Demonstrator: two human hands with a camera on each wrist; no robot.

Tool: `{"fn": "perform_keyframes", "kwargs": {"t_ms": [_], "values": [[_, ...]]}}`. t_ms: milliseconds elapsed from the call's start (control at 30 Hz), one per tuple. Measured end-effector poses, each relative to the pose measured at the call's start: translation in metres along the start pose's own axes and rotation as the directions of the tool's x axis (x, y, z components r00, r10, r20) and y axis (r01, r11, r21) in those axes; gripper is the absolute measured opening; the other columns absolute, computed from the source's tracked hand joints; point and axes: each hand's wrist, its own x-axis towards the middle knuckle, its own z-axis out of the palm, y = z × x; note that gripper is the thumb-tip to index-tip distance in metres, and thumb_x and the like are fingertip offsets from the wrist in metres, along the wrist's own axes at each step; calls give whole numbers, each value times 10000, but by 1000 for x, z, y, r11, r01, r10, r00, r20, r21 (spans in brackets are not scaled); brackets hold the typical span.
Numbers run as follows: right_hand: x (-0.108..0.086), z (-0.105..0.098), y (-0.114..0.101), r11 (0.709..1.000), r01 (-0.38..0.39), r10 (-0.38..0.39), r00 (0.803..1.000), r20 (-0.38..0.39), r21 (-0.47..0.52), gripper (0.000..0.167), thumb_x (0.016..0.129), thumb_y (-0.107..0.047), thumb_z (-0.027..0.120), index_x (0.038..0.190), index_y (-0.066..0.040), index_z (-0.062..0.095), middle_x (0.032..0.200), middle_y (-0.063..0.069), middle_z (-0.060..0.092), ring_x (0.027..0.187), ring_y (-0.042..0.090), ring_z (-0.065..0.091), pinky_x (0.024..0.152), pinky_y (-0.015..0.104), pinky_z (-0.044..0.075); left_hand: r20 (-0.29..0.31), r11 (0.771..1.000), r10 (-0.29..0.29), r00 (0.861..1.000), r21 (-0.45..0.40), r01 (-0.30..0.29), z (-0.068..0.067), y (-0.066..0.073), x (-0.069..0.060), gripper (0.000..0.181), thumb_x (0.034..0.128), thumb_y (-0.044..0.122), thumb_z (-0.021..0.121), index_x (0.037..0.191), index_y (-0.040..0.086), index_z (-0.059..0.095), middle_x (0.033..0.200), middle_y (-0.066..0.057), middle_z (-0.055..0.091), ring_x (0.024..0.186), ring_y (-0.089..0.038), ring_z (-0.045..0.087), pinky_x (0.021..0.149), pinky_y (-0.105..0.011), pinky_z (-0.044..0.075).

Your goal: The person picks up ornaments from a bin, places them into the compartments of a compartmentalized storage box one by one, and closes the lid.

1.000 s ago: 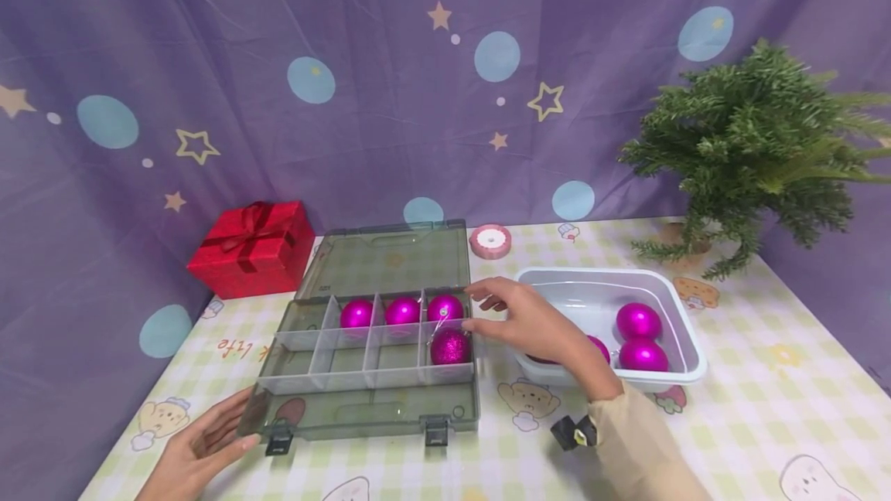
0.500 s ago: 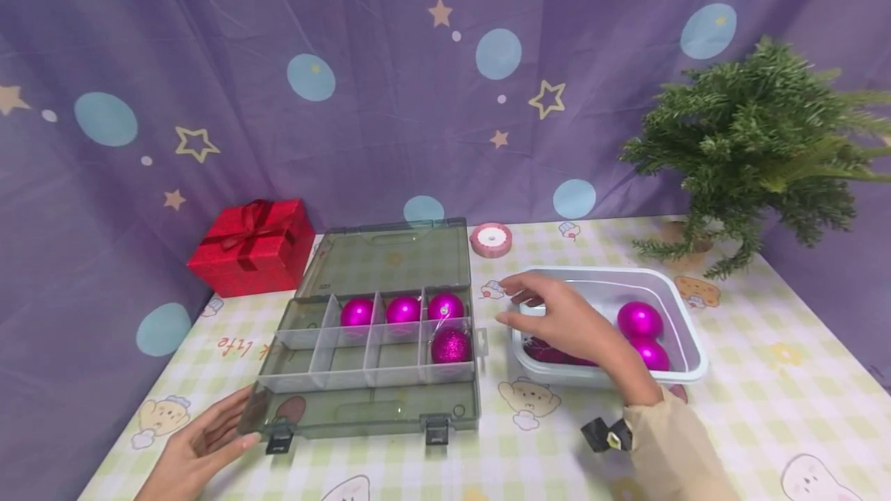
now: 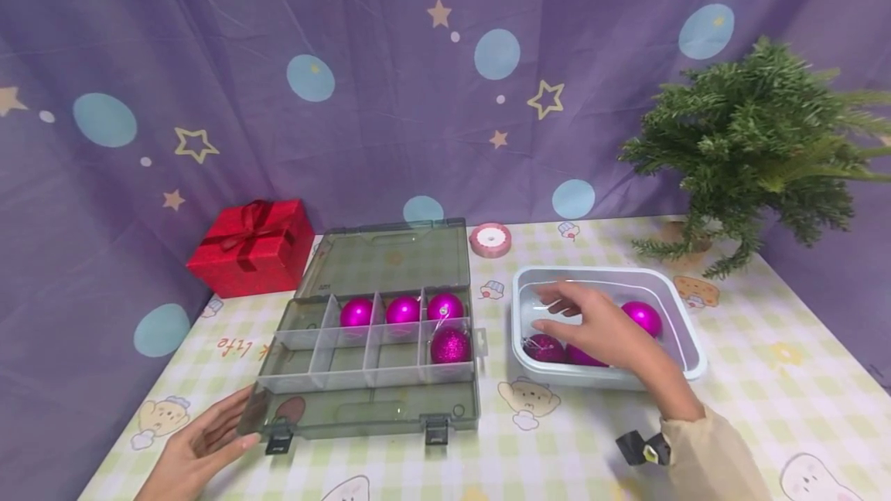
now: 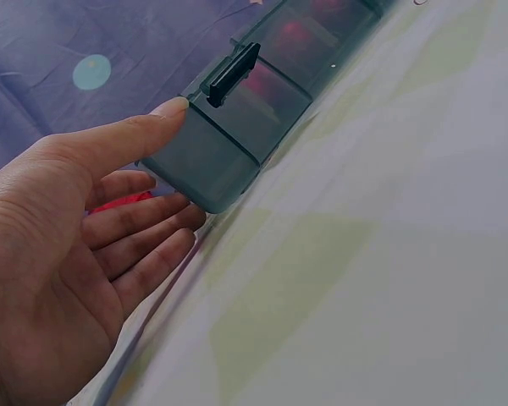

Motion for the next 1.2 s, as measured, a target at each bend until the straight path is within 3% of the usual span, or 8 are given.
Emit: {"fn": "perform_keyframes", "kwargs": {"t_ms": [200,333,433,500,833,1200], "values": [[-7,0,9,999,28,-28,1000,5,-18,417,947,-164,781,1308,5,657,1175,128,713,1030,283,695,881,397,605,3,1000,-4,1000,-3,4,0,1,0,828,910,442,803,1567,88,444,1528,-186,499,1357,-311,526,976,-149,488],[-9,0,13,999,43,-43,999,12,-24,402,940,-164,789,1284,6,668,1147,114,718,1008,282,700,864,390,610,1,1000,-4,1000,-3,4,0,1,0,819,912,441,803,1565,95,450,1527,-179,502,1278,-123,578,977,-146,485],[-11,0,15,999,51,-50,998,36,-13,392,943,-161,786,1274,12,668,1145,113,718,1006,285,703,862,390,613,1,1000,-2,1000,-4,2,-1,1,0,815,910,437,805,1563,96,455,1524,-173,507,1179,54,553,979,-144,484],[-11,1,16,999,54,-53,997,57,-9,395,941,-166,790,1270,15,667,1151,117,718,1009,286,702,860,384,614,2,1000,-2,1000,-5,2,-1,1,0,815,911,437,804,1563,96,454,1526,-173,505,1148,100,535,979,-144,484],[-7,0,20,997,51,-42,986,159,-56,461,913,-252,819,1260,11,666,1102,38,736,1020,258,698,838,354,607,-3,1000,6,1000,-12,-6,0,2,-1,811,911,425,808,1560,88,457,1518,-178,512,1112,132,527,968,-145,489],[1,0,19,995,79,-58,957,284,-64,474,918,-278,814,1275,10,693,1125,31,736,985,174,695,850,341,616,-7,1000,8,1000,-9,-8,0,1,-1,817,905,423,815,1557,83,460,1519,-184,510,1113,129,526,971,-153,492]]}}
